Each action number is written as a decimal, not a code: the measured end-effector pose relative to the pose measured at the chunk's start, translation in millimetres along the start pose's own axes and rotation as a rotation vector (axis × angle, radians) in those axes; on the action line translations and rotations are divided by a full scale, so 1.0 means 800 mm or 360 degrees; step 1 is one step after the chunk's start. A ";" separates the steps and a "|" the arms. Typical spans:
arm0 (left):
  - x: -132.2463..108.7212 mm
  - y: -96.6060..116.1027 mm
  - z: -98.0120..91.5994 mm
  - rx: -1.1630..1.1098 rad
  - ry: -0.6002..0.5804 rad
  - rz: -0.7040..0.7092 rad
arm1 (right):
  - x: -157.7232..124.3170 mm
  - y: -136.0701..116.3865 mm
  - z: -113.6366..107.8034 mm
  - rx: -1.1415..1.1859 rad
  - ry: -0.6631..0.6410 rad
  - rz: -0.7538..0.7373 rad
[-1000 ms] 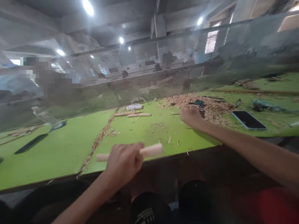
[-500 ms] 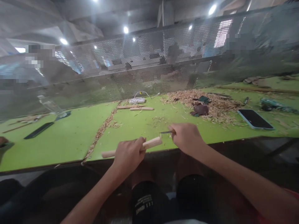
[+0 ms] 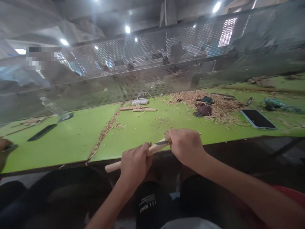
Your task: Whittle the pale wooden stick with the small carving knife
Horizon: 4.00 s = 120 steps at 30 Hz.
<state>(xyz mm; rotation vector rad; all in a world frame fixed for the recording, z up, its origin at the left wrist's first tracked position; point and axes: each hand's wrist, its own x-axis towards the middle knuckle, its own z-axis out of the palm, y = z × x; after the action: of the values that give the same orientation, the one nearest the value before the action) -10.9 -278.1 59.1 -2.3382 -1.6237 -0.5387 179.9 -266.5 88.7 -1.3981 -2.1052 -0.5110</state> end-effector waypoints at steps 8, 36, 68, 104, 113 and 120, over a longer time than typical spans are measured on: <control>-0.015 0.004 -0.019 0.0156 0.0293 0.0062 | -0.003 0.001 0.001 -0.0007 0.0225 -0.0186; -0.019 0.026 -0.019 0.0160 0.0253 -0.0052 | -0.018 0.004 0.006 -0.0051 0.0163 -0.0029; -0.023 0.006 -0.010 0.0025 0.0073 -0.0076 | -0.011 -0.009 -0.029 -0.0141 -0.0339 0.0047; -0.032 0.014 -0.002 -0.0472 0.0213 -0.0136 | -0.017 -0.020 -0.027 -0.0010 0.0058 0.0011; -0.033 0.009 0.001 -0.0745 0.0013 -0.0070 | -0.013 -0.011 -0.014 -0.0109 0.0064 -0.0098; -0.028 -0.005 0.011 -0.0869 -0.0039 -0.0148 | -0.005 -0.019 -0.006 -0.0086 -0.0074 -0.0104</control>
<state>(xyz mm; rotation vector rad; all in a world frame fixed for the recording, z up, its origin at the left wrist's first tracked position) -20.2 -291.9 41.8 -2.6455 -1.7758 -1.0971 168.4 -277.9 89.3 -1.3875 -2.1950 -0.5707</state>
